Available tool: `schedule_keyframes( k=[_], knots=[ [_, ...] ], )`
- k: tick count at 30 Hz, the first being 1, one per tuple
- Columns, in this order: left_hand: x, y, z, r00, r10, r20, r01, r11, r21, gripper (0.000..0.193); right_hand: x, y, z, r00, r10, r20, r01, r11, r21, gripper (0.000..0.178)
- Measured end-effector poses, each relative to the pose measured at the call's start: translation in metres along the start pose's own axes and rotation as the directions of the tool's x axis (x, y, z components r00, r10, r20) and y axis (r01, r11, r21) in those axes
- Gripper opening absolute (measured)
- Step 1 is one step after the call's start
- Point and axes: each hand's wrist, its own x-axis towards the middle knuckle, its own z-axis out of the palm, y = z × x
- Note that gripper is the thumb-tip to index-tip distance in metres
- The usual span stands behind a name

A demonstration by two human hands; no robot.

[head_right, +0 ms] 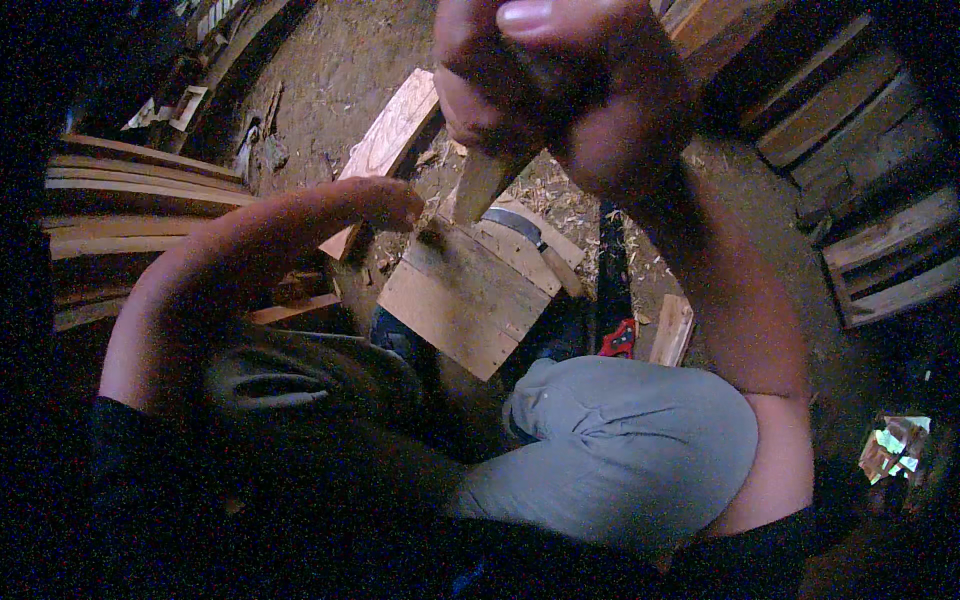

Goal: The person sits on the floor and uses a curved knife to shave and shape a thin wooden strip. They repeatedly hold the strip, scrape its surface, and inspect the edges while wood shavings accumulate on the floor.

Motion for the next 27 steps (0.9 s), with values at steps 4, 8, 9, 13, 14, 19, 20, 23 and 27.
schedule_keyframes(
  k=[4, 8, 9, 13, 14, 19, 20, 23, 27],
  knots=[
    [-0.01, 0.012, 0.013, 0.999, -0.033, -0.003, 0.032, 0.982, -0.188, 0.036, -0.001, 0.0, -0.004, 0.999, 0.05, 0.02, -0.051, 0.999, 0.014, 0.029],
    [-0.027, 0.029, -0.01, 0.998, 0.033, 0.051, -0.018, 0.962, -0.274, 0.04, -0.001, 0.004, -0.004, 0.999, 0.045, -0.004, -0.045, 0.999, -0.022, 0.029],
    [-0.023, 0.026, -0.006, 1.0, 0.025, 0.017, -0.019, 0.961, -0.275, 0.04, -0.001, 0.004, -0.004, 0.999, 0.042, -0.009, -0.042, 0.999, -0.03, 0.029],
    [-0.015, 0.021, 0.001, 0.999, -0.009, -0.046, 0.0, 0.982, -0.19, 0.041, -0.001, 0.002, -0.001, 0.999, 0.032, -0.038, -0.034, 0.997, -0.075, 0.029],
    [-0.014, 0.02, 0.0, 0.999, -0.017, -0.042, 0.01, 0.989, -0.146, 0.042, -0.003, 0.002, 0.0, 0.998, 0.029, -0.048, -0.033, 0.996, -0.086, 0.029],
    [-0.015, 0.011, 0.006, 0.994, -0.078, -0.077, 0.068, 0.989, -0.129, 0.038, -0.001, -0.007, 0.001, 0.998, 0.004, -0.057, -0.012, 0.99, -0.143, 0.029],
    [-0.018, 0.012, 0.004, 0.989, -0.059, -0.133, 0.039, 0.988, -0.152, 0.036, -0.003, -0.008, 0.001, 0.998, -0.002, -0.06, -0.008, 0.988, -0.157, 0.029],
    [-0.021, 0.019, -0.003, 0.981, -0.088, -0.171, 0.062, 0.987, -0.15, 0.031, -0.004, -0.014, 0.0, 0.998, -0.016, -0.066, 0.004, 0.984, -0.178, 0.03],
    [-0.014, 0.028, -0.009, 0.959, -0.154, -0.239, 0.122, 0.982, -0.142, 0.029, -0.004, -0.016, -0.001, 0.998, -0.024, -0.055, 0.013, 0.981, -0.193, 0.029]
  ],
)
